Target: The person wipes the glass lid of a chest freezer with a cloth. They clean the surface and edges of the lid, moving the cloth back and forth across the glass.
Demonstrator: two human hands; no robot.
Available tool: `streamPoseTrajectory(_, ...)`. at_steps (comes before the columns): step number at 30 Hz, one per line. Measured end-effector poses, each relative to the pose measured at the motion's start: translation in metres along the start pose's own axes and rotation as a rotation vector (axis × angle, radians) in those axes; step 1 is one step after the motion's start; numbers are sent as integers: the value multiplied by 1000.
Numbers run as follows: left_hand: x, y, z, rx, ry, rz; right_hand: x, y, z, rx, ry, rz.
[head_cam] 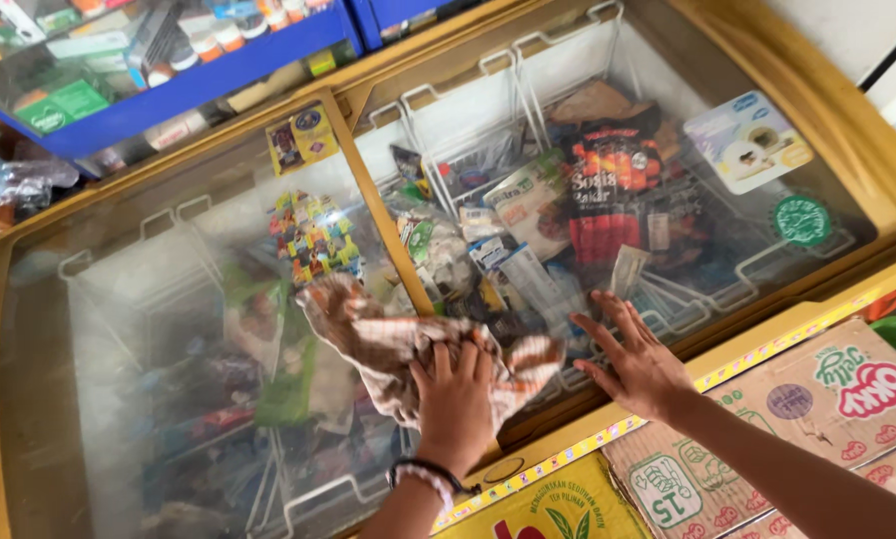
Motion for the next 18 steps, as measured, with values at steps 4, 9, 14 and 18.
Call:
streamPoseTrajectory(4,-5,28,13,0,22,116,1,-3,-7,30,-17,34)
streamPoseTrajectory(9,6,59,28,-30,92,221,-1,-1,-7,-2,-74,97)
streamPoseTrajectory(14,18,92,25,-198,186,260,-3,0,-12,15,-26,99)
streamPoseTrajectory(18,21,96,25,-161,181,246,-3,-2,-14,13,15,70)
Point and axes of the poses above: each hand's wrist, its own x-axis towards the middle knuckle, its own z-axis out of the palm, y = z × x, the point moved 7 cm from there along x, towards the middle knuckle, and after that the axes turned 4 degrees about -z, right-handed, at the moved point
